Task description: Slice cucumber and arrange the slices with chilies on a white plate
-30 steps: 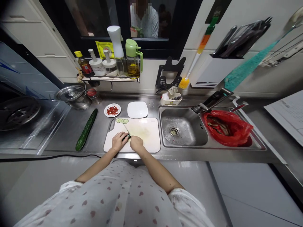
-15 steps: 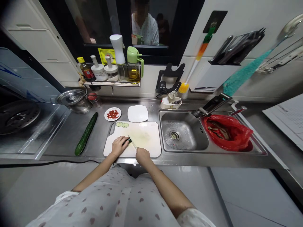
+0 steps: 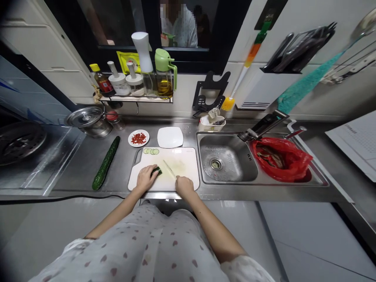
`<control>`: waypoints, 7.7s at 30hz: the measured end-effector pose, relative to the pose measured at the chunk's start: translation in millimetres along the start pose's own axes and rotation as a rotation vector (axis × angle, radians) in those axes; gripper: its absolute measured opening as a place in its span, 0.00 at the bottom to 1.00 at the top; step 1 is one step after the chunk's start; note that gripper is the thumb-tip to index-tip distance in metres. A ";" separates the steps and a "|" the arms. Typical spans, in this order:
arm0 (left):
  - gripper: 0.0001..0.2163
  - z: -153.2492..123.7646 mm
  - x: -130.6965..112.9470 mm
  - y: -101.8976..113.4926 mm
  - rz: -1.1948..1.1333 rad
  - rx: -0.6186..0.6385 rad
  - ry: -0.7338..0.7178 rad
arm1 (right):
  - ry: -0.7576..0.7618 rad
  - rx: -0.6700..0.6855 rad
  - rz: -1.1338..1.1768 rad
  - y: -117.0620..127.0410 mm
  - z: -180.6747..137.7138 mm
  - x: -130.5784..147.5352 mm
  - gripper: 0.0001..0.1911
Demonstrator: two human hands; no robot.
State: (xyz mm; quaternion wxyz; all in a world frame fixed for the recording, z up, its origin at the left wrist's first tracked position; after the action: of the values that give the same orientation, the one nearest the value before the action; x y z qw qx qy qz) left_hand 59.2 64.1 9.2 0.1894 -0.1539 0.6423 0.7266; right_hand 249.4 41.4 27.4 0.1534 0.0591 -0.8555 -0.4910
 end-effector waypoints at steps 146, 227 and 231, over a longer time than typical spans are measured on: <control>0.10 43.7 19.3 7.6 -0.132 0.156 0.346 | -0.119 -0.087 0.104 17.7 19.2 -30.3 0.18; 0.10 -4.2 -5.5 9.8 -0.134 -0.205 -0.115 | 0.099 0.034 0.036 -5.3 -9.3 37.6 0.15; 0.10 -3.6 -5.9 10.6 -0.136 -0.205 -0.118 | 0.110 0.036 0.051 -2.6 -6.4 39.1 0.15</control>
State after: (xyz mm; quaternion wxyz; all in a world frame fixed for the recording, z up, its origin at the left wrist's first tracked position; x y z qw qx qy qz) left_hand 59.3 59.0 20.7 0.2590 -0.1726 0.5404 0.7817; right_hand 214.4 25.0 36.2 0.2114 0.0671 -0.8558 -0.4674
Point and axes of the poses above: each hand's wrist, its own z-axis towards the middle knuckle, its own y-axis out of the back of the hand, x = y × z, the point moved 10 cm from there along z, towards the middle knuckle, and after that the axes turned 7 degrees about y, right-handed, at the moved point
